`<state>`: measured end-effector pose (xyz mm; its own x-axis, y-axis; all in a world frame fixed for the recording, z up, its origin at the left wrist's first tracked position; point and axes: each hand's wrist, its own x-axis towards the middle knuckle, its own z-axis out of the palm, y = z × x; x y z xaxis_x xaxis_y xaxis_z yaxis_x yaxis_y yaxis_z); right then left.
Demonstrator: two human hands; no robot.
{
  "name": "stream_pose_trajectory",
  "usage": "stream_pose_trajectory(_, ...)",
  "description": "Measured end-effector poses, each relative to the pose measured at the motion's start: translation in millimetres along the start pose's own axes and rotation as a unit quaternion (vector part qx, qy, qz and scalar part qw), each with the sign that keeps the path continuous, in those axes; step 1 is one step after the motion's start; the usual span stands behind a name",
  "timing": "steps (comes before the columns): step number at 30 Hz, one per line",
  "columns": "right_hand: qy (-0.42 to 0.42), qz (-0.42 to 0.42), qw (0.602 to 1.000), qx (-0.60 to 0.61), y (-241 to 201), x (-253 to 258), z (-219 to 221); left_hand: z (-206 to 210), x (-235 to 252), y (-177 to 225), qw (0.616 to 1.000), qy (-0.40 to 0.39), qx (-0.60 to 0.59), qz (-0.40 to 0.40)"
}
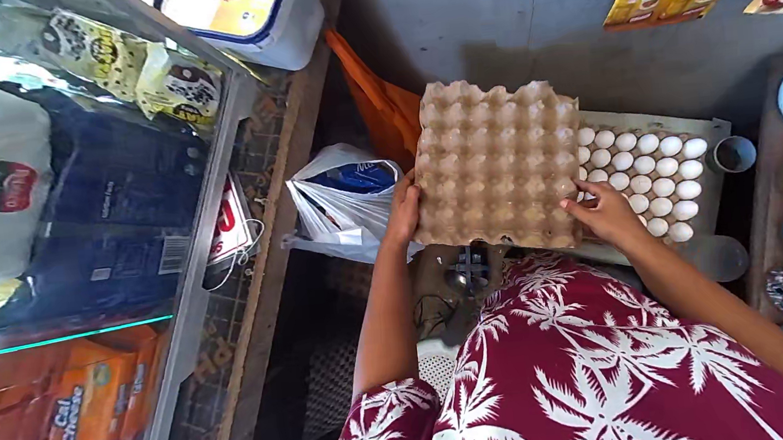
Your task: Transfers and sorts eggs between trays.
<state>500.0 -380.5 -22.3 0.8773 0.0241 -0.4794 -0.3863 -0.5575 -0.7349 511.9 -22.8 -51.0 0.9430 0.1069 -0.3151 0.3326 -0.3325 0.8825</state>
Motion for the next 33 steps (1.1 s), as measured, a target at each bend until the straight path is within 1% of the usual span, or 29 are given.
stream_pose_trajectory(2, 0.004, -0.008, 1.0, -0.014, 1.0, 2.4, 5.7, 2.2, 10.2, -21.0, 1.0, 0.003, 0.006, -0.01)
stream_pose_trajectory(4, 0.011, -0.031, 0.999, -0.025, 4.6, 2.6, 8.8, 6.1, 14.3, -29.3, 1.0, -0.001, -0.005, -0.015)
stream_pose_trajectory(7, 0.032, -0.059, 0.997, -0.03, 0.4, -3.1, 12.7, 7.4, 12.2, -25.2, 0.999, -0.007, -0.034, -0.02)
stream_pose_trajectory(11, 0.03, -0.06, 0.998, -0.019, -7.1, -4.9, 17.5, 6.7, 1.3, -16.4, 0.997, -0.003, -0.037, -0.073)
stream_pose_trajectory(16, 0.031, -0.047, 0.998, 0.014, 8.4, -1.6, 20.2, 10.8, 9.2, -21.8, 0.998, -0.024, 0.013, -0.058)
stream_pose_trajectory(19, 0.055, -0.058, 0.997, 0.01, 0.1, -0.5, 20.4, 10.1, 21.2, -20.8, 0.998, -0.032, 0.024, -0.055)
stream_pose_trajectory(21, 0.067, -0.056, 0.996, 0.003, -8.0, 5.3, 19.3, 6.5, 27.4, -16.9, 0.996, -0.044, 0.032, -0.071)
stream_pose_trajectory(25, 0.039, -0.01, 0.999, -0.001, -6.9, 15.8, 17.1, 1.8, 30.5, -5.9, 0.991, -0.053, 0.066, -0.099)
stream_pose_trajectory(29, 0.033, -0.009, 0.999, 0.001, -2.1, 12.3, 19.8, -2.3, 28.8, -13.2, 0.986, -0.091, 0.102, -0.097)
stream_pose_trajectory(31, 0.022, -0.013, 1.0, -0.002, -4.0, 13.3, 20.0, -2.2, 30.3, -14.8, 0.986, -0.089, 0.1, -0.103)
stream_pose_trajectory(33, 0.021, -0.022, 1.0, -0.008, -4.1, 17.9, 20.6, -1.6, 30.9, -6.8, 0.985, -0.081, 0.087, -0.122)
